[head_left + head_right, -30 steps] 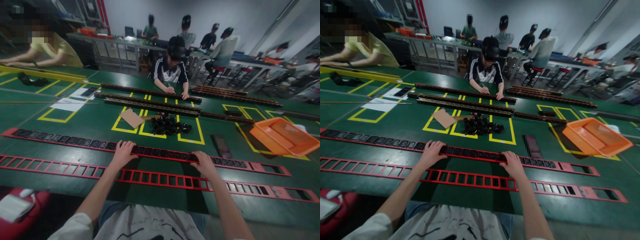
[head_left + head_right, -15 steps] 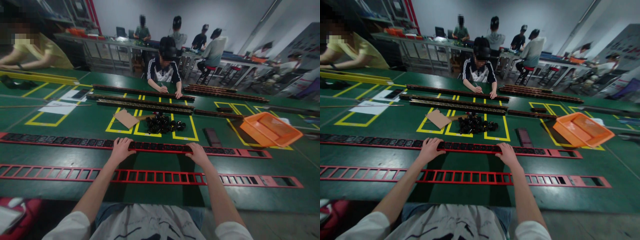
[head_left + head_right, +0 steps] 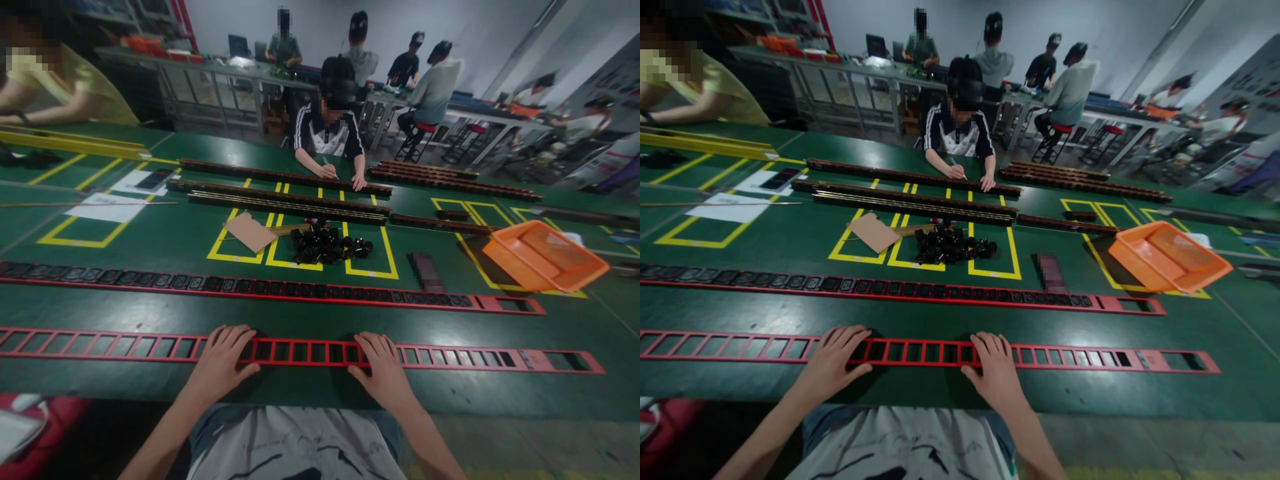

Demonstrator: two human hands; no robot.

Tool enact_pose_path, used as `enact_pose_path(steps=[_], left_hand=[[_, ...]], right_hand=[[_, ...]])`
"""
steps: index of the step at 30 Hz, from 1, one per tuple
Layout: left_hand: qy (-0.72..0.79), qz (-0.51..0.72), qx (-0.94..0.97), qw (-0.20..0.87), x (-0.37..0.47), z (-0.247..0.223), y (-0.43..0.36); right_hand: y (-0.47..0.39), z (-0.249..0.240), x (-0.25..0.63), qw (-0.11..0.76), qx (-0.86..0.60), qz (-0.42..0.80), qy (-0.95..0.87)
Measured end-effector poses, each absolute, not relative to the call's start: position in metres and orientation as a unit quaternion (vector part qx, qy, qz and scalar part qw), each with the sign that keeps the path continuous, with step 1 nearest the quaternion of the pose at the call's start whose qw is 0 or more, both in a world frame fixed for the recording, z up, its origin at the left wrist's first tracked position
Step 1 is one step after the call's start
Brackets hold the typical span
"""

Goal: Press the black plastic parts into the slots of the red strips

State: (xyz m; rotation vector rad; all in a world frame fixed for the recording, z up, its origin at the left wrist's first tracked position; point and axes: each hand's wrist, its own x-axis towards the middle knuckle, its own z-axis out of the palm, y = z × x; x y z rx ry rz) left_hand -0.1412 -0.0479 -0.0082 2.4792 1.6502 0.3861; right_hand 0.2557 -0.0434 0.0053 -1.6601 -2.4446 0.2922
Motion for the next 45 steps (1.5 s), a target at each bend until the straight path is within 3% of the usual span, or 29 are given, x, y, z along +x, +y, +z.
enact_pose_path(steps=[29,45], left_hand=[[0.554,0.132,0.820,0.057,-0.159,-0.022,0.003],[0.580,0.141,0.801,0.048,-0.201,-0.025,0.015]], right_hand=[[0.014,0.009,0.255,0.119,-0.559,0.141,-0.809],[0.035,0.014,0.212,0.093,-0.529,0.125,-0.834]])
